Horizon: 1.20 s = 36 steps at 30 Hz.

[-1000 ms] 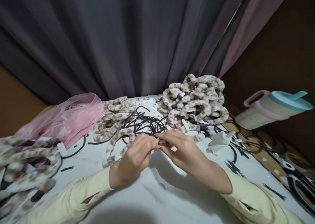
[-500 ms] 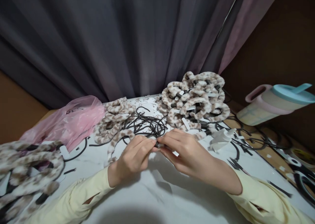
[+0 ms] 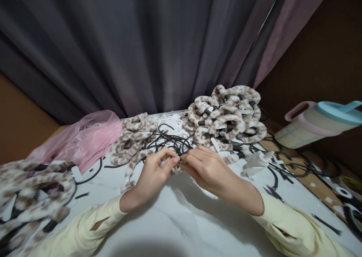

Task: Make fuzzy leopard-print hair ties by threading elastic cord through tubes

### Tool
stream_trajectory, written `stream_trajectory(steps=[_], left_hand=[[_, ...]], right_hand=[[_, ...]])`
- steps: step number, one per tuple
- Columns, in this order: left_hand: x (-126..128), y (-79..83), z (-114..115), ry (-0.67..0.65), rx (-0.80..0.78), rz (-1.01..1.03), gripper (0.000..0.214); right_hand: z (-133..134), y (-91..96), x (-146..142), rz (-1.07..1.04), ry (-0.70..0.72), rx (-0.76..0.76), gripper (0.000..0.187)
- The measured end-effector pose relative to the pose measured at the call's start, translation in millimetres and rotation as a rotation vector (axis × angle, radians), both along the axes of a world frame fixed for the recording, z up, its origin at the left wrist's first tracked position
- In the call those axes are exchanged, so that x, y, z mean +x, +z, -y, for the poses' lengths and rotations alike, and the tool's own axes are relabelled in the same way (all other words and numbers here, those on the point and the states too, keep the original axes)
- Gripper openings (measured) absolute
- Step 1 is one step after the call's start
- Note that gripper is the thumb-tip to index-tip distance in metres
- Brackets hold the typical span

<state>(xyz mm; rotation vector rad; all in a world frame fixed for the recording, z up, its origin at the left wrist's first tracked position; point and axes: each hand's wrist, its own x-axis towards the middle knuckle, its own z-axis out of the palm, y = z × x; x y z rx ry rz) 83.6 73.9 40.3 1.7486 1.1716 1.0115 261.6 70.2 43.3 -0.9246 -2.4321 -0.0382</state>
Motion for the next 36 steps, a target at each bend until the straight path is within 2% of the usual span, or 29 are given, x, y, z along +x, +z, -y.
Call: stream_trajectory(steps=[3, 6, 8, 9, 14, 18, 20, 22, 25, 28, 30, 36], left_hand=[[1, -3.4, -8, 0.011, -0.121, 0.083, 0.018], [1, -11.5, -15, 0.043, -0.210, 0.169, 0.022], [0, -16.5, -19, 0.073, -0.230, 0.207, 0.023], [0, -18.2, -20, 0.084, -0.229, 0.221, 0.023], [-3, -19.8, -21, 0.089, -0.239, 0.287, 0.025], [-3, -17.7, -20, 0.078, -0.204, 0.282, 0.026], [-2, -18.2, -20, 0.085, -0.132, 0.217, 0.025], [-3, -21.8, -20, 0.110, 0.026, 0.102, 0.021], [-6, -32.5, -24, 0.105, 0.452, -0.049, 0.013], [-10, -41.9, -30, 0.045, 0.815, -0.121, 0.021], [-11, -44.0, -32, 0.037, 0.908, -0.155, 0.024], [-10, -42.2, -32, 0.012, 0.977, -0.183, 0.027]], right_hand=[[-4, -4.2, -4, -0.041, -0.078, -0.007, 0.013], [2, -6.2, -10, -0.122, -0.173, 0.043, 0.021], [8, -5.9, -14, -0.189, -0.187, -0.002, 0.021], [11, -5.5, -15, -0.217, -0.182, -0.082, 0.020], [10, -5.4, -19, -0.255, -0.163, -0.669, 0.018], [2, -10.3, -26, -0.561, -0.078, -1.077, 0.017], [0, -12.0, -29, -0.705, -0.040, -1.217, 0.019], [-1, -12.4, -29, -0.764, -0.050, -1.263, 0.027], [-1, -11.1, -26, -0.743, -0.058, -1.264, 0.032], [0, -7.5, -21, -0.644, -0.074, -1.221, 0.033], [0, -4.2, -20, -0.577, -0.085, -1.186, 0.033], [3, 5.7, -16, -0.417, -0.064, -1.056, 0.032]])
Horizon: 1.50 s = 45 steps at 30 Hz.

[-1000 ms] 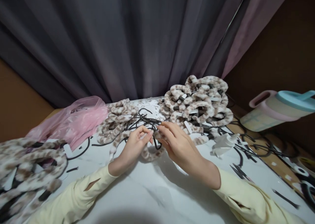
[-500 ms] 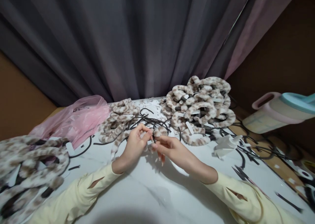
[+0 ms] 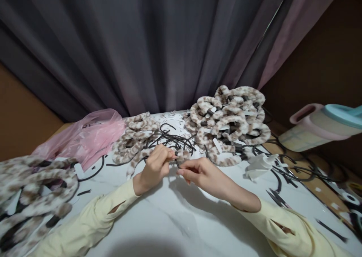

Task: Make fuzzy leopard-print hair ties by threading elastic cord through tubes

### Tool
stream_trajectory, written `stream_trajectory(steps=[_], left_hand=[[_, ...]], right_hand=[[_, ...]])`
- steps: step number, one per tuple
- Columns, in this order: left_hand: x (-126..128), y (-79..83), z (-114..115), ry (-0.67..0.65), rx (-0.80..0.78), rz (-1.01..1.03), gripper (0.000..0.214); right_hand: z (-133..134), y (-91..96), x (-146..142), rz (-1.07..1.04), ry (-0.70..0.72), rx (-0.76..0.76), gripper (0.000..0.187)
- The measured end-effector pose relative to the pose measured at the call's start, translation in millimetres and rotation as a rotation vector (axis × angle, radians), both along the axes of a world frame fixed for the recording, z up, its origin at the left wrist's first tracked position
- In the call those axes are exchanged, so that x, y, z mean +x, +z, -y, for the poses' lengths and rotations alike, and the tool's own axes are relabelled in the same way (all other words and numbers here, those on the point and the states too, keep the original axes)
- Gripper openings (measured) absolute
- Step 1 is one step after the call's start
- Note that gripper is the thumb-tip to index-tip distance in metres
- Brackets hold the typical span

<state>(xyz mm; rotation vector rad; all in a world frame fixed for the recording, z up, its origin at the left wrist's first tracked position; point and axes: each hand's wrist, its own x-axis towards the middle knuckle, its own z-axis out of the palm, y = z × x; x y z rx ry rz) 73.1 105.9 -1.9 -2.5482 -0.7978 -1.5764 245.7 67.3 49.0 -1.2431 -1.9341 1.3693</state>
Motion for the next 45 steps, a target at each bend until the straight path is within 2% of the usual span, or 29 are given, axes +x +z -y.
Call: stream_trajectory(steps=[6, 13, 16, 19, 24, 28, 34, 39, 43, 45], left_hand=[[1, 0.0, 2, -0.021, -0.045, -0.032, 0.023], [4, 8.3, 8, -0.013, -0.147, -0.287, 0.022], [4, 11.3, 8, -0.031, -0.246, -0.360, 0.025], [4, 15.0, 7, -0.093, -0.383, -0.350, 0.025], [6, 20.3, 10, -0.093, -0.563, -0.238, 0.017], [6, 19.9, 13, -0.095, -0.637, -0.175, 0.011], [6, 17.5, 16, -0.174, -0.525, -0.155, 0.012], [6, 22.3, 18, -0.211, -0.429, -0.139, 0.013], [6, 24.3, 18, -0.188, -0.401, -0.140, 0.014], [6, 23.5, 18, -0.146, -0.422, -0.124, 0.015]], right_hand=[[0, 4.0, 3, 0.080, 0.050, 0.094, 0.031], [3, -6.2, 3, 0.283, 0.006, 0.399, 0.024], [2, -8.4, 8, 0.404, 0.029, 0.516, 0.022], [-7, -8.6, 15, 0.488, 0.029, 0.593, 0.023], [-26, -8.5, 22, 0.287, 0.044, 0.566, 0.024], [-33, -12.0, 22, 0.215, 0.058, 0.549, 0.021], [-37, -20.4, 22, 0.167, 0.097, 0.548, 0.023], [-37, -21.6, 21, 0.109, 0.134, 0.512, 0.020], [-39, -19.9, 23, 0.124, 0.132, 0.517, 0.019], [-38, -16.3, 24, 0.155, 0.087, 0.545, 0.015]])
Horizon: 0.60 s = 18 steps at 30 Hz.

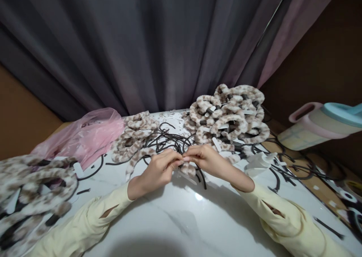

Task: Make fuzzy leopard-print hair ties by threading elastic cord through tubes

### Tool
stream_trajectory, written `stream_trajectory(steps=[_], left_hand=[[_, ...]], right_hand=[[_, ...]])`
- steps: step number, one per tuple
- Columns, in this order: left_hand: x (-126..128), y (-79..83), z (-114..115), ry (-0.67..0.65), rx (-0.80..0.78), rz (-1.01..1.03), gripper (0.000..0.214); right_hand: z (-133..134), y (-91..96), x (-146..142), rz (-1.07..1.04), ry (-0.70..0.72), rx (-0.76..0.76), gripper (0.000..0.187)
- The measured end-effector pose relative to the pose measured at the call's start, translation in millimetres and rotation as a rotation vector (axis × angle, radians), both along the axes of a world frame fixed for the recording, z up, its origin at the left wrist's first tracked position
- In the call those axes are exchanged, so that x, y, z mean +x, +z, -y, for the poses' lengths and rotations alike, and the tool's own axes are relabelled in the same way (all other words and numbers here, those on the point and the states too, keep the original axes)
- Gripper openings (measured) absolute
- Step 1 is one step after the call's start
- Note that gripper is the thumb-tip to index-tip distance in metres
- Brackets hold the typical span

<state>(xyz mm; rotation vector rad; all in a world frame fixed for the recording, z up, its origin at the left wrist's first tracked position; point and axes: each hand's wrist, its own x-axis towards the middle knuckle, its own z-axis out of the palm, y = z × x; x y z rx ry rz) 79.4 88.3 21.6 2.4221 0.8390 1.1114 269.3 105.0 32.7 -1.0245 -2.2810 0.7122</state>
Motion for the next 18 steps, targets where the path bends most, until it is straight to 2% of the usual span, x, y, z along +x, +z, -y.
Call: stream_trajectory(steps=[2, 4, 8, 13, 15, 18], left_hand=[[0, -1.3, -2, 0.083, -0.078, 0.009, 0.016], [1, -2.4, -4, 0.177, -0.219, 0.035, 0.016], [1, -3.8, -11, 0.283, -0.546, 0.211, 0.019], [0, -10.3, -18, 0.248, -0.916, 0.500, 0.025], [0, -12.9, -18, 0.224, -0.994, 0.594, 0.026], [2, -13.2, -15, 0.218, -1.035, 0.639, 0.028]], right_hand=[[5, 6.6, 0, -0.004, -0.103, 0.060, 0.015], [15, 14.8, -3, -0.012, -0.194, 0.094, 0.017], [37, 21.5, -14, 0.122, -0.167, -0.064, 0.020], [44, -1.1, -31, 0.368, -0.249, -0.086, 0.032], [41, -10.3, -35, 0.329, -0.268, -0.133, 0.034], [35, -18.1, -40, 0.091, -0.258, -0.298, 0.020]])
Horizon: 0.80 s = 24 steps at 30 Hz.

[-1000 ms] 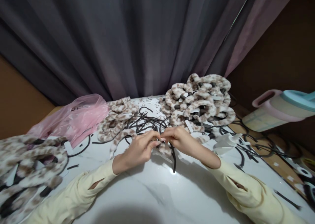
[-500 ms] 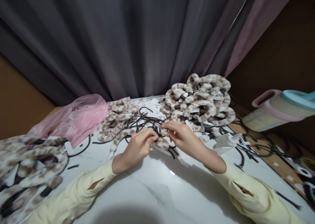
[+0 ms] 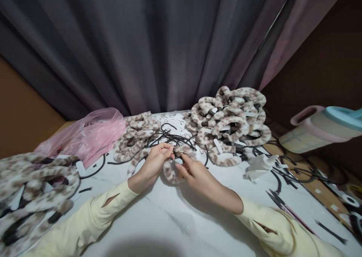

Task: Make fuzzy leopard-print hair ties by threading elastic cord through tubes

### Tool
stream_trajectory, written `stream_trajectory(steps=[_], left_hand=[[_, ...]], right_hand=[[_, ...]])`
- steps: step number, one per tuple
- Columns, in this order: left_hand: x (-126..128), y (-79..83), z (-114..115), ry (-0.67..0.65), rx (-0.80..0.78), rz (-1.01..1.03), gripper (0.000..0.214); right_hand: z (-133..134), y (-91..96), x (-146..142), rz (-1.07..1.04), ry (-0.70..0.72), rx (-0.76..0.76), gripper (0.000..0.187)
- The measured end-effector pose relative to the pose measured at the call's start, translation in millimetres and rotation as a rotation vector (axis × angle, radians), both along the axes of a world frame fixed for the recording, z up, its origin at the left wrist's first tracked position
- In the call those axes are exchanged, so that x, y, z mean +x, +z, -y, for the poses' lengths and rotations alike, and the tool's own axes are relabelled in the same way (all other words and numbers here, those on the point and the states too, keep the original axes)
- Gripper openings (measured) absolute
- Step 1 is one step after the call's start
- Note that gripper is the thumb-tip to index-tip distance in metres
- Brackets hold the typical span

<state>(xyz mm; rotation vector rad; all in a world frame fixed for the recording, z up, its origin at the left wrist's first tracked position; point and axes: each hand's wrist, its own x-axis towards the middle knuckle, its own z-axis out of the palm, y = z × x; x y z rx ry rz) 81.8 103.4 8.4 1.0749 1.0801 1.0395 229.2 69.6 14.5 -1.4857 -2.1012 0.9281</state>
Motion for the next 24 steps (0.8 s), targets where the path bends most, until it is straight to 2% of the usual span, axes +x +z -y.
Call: stream_trajectory(steps=[1, 4, 6, 10, 17, 20, 22, 24], left_hand=[[1, 0.9, 2, -0.006, 0.012, -0.018, 0.029], [4, 5.0, 7, -0.050, 0.107, -0.142, 0.030], [4, 6.9, 8, -0.062, 0.202, -0.225, 0.027], [4, 6.8, 6, -0.044, 0.295, -0.292, 0.020], [1, 0.9, 4, -0.008, 0.445, -0.450, 0.015], [-1, -6.8, 4, 0.080, 0.717, -0.598, 0.009], [-2, -11.8, 3, 0.128, 0.940, -0.697, 0.011], [-3, -14.3, 2, 0.142, 1.077, -0.756, 0.015]], right_hand=[[-1, -1.6, -1, -0.095, -0.021, -0.056, 0.017], [-4, -6.0, -4, -0.289, -0.080, -0.210, 0.035], [-5, -9.0, -5, -0.367, -0.101, -0.252, 0.042], [-8, -11.1, -1, -0.466, -0.135, -0.201, 0.037], [-8, -5.4, 0, -0.408, -0.165, -0.164, 0.035], [-3, -4.1, -4, -0.473, -0.145, -0.252, 0.036], [1, -1.8, -6, -0.558, -0.127, -0.344, 0.034], [4, 1.4, -7, -0.634, -0.114, -0.429, 0.032]])
